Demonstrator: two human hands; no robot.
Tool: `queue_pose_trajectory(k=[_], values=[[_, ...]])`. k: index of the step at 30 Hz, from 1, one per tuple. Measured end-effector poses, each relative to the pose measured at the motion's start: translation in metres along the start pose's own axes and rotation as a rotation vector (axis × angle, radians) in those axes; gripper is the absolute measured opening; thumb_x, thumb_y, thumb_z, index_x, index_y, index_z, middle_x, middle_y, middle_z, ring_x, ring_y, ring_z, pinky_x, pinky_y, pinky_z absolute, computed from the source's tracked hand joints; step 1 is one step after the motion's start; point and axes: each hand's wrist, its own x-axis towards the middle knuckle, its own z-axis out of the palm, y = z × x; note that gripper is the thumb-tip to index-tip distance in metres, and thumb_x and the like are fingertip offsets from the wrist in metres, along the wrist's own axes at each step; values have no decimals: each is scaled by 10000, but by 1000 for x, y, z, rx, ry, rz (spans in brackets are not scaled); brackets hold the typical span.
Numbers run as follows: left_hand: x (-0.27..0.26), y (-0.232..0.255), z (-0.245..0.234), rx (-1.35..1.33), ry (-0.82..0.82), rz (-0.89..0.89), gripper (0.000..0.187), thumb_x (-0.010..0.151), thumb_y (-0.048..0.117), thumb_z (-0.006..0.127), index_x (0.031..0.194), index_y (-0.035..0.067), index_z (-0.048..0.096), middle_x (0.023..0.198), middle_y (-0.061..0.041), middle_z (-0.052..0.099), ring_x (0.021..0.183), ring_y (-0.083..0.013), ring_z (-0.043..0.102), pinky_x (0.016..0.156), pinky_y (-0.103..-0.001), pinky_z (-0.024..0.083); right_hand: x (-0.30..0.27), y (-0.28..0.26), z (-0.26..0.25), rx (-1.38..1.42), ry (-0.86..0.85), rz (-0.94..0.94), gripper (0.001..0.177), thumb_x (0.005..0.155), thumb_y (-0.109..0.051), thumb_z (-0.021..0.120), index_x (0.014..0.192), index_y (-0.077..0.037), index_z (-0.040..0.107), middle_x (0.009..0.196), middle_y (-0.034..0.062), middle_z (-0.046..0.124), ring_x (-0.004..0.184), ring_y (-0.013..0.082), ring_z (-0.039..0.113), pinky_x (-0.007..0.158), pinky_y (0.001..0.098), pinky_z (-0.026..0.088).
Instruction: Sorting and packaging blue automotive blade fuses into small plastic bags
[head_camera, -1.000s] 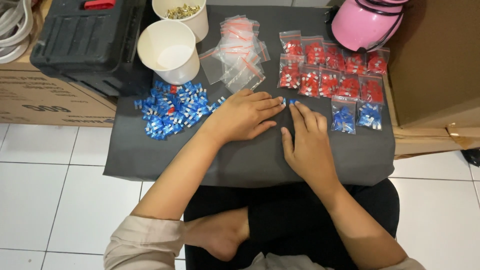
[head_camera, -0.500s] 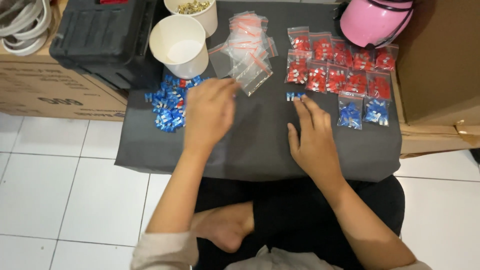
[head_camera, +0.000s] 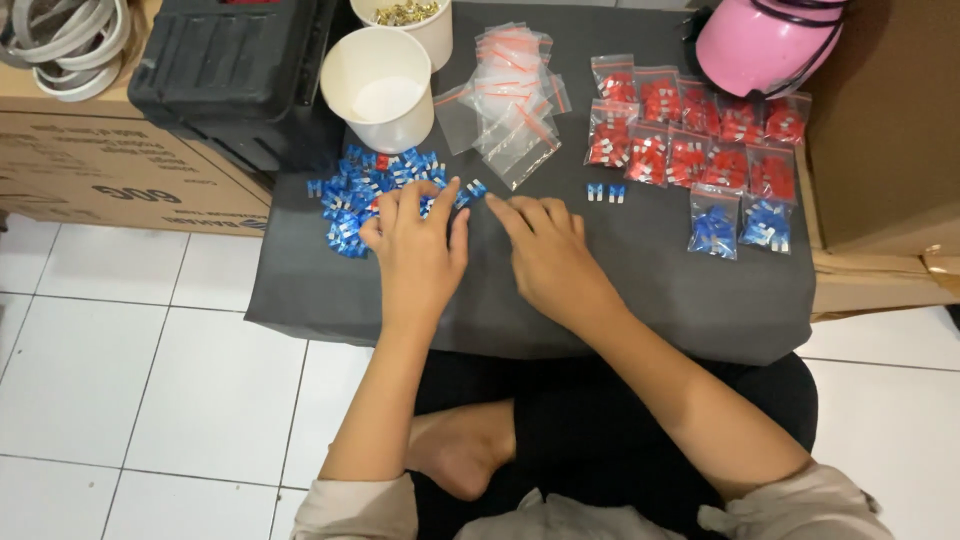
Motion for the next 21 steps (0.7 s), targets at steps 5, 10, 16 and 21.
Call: queue_pose_trajectory(k=[5,10,16,21], values=[[10,-1,8,-5,10,-34,173,941,236,743,1077,141,792,1073,-8,589,1055,-239,512,802,-429,287,19,-18,-22,24,-171,94,645,908,-13,512,1543,-116,470,1276,148,526,1163,354,472,867,441,393],[9,-1,9,-21,31,-33,130,929,217,755,1021,135,796,1046,2,592,1027,-224,511,794,-421,273,15,-15,-15,18,-171,87,642,899,-17,494,1531,-132,492,1267,134,498,1151,343,463,862,432,409],[6,3,6,-23,128,-4,206,891,334,809,990,157,777,1024,15,601,1020,-222,539,785,-419,300,3,-1,2,58,251,-44,222,958,-165,686,1146,-48,677,1022,113,639,1086,312,619,963,379,484],[1,9,5,-87,108,37,264,821,374,881,936,157,783,990,29,630,993,-199,580,765,-403,308,-2,5,6,175,355,46,170,893,-132,817,928,-77,660,942,87,703,1004,279,684,872,340,552]])
